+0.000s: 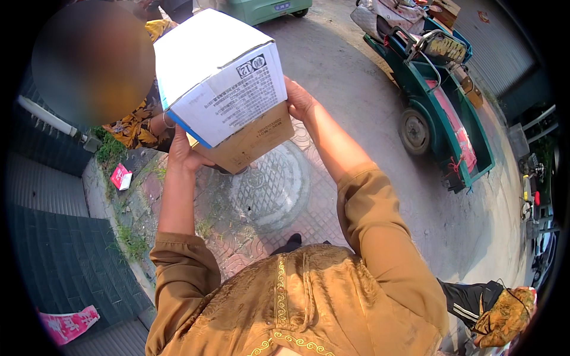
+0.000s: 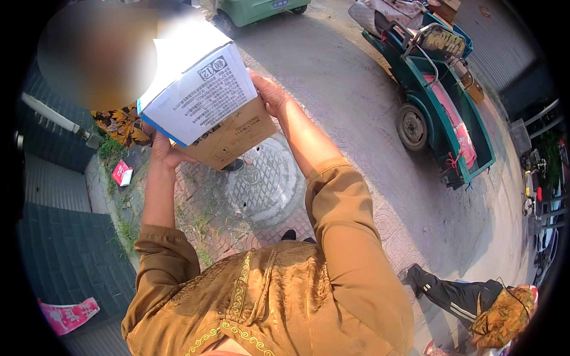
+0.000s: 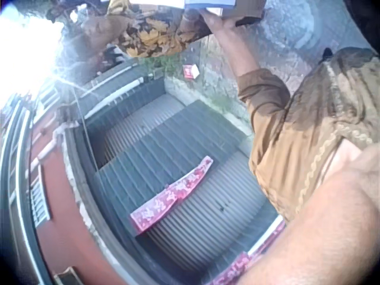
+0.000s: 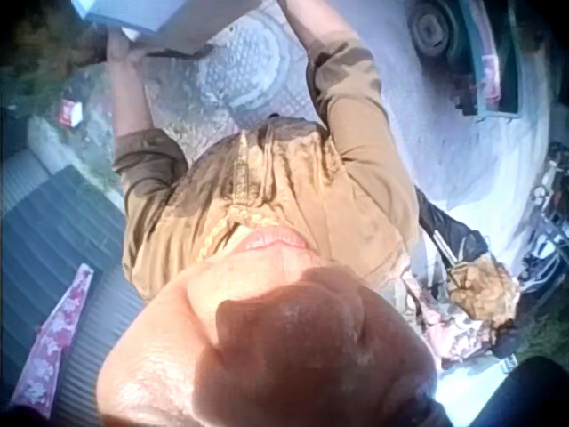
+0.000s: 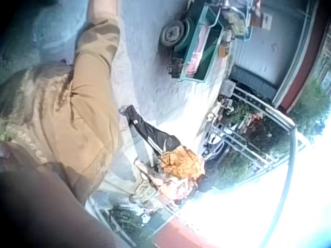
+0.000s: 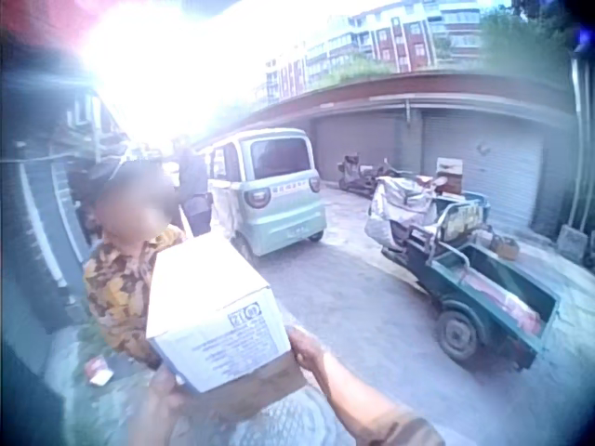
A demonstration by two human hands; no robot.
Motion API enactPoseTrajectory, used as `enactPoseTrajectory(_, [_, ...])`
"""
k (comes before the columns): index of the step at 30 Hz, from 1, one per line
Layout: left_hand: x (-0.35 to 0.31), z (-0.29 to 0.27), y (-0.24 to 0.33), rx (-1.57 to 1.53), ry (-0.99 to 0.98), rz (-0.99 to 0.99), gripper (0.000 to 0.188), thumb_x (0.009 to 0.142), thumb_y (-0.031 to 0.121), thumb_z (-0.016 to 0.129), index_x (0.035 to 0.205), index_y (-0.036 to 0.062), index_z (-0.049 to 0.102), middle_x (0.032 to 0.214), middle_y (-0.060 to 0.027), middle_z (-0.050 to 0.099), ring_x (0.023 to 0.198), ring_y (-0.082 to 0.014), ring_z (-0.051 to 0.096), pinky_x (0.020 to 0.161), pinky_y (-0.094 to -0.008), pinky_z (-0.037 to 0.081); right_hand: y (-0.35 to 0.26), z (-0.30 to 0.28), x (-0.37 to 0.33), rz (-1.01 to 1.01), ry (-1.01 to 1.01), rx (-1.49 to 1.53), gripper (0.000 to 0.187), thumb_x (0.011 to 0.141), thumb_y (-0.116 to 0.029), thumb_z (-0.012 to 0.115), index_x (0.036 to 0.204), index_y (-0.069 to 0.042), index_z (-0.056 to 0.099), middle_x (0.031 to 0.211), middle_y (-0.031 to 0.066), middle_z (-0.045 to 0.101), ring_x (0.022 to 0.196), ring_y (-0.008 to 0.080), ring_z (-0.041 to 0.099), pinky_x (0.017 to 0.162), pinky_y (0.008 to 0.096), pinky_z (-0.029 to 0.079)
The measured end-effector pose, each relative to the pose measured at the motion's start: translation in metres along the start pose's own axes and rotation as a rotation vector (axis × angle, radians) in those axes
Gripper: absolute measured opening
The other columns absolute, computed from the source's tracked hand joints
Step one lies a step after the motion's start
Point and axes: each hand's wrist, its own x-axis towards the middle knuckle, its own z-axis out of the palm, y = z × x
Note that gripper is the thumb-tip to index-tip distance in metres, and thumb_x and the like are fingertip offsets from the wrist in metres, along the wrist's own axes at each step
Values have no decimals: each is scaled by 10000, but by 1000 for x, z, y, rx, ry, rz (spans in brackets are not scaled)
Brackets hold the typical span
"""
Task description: The person unloads various cardboard boxes and packaged goods from one person and hands them to another in an outdoor residential area.
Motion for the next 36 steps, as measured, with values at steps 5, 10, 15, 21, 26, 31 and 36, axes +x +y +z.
enactPoseTrajectory(5, [11,-2,9,33,7,22,755,773,658,458,1346,186,322,1403,-111,305,1256,-392,287,896,-683,272,-6,15,-4,-99,119,-94,553,866,-494,477,1069,4,603,1065,142,607,992,204,564,879,331,426])
enactPoseTrajectory(10, [-15,40,-22,-108,424,201,739,788,608,440,1364,162,315,1425,-61,270,1324,-283,193,1013,-551,140,-11,18,-60,-215,68,-195,552,782,-428,613,1092,29,596,1088,142,603,1004,213,555,865,343,432])
enactPoseTrajectory(15, [26,11,-168,212,530,29,764,759,574,474,1384,201,241,1428,-72,220,1274,-280,231,974,-515,208,-24,-4,-261,-279,227,-812,701,684,-415,690,1190,37,512,1163,226,544,1068,321,530,909,351,415])
enactPoseTrajectory(21, [-80,173,-403,550,-207,-686,972,695,630,566,1417,171,105,1466,-133,79,1316,-335,126,1010,-475,178,-58,-9,-545,-286,893,-1048,670,708,-358,689,1205,40,482,1204,219,511,1132,313,491,939,359,399])
enactPoseTrajectory(26, [-245,283,-528,755,-813,-899,965,745,599,545,1434,139,51,1480,-167,40,1358,-352,49,1075,-455,54,-47,45,-791,-556,1571,-631,529,807,-240,660,1210,46,470,1201,178,520,1137,247,489,967,359,380])
enactPoseTrajectory(31, [-405,328,-610,903,-1074,-1085,964,750,585,557,1430,109,68,1470,-201,51,1354,-364,51,1077,-458,64,-4,143,-972,-991,2241,-352,350,838,-240,616,1091,-2,573,1024,78,604,898,139,574,797,275,445])
enactPoseTrajectory(36, [-499,346,-656,997,-1282,-1205,972,734,590,571,1432,126,78,1464,-209,84,1344,-381,85,1071,-475,89,29,207,-1065,-1294,2387,-188,431,856,-313,572,1111,31,521,1015,142,612,878,210,605,749,307,481])
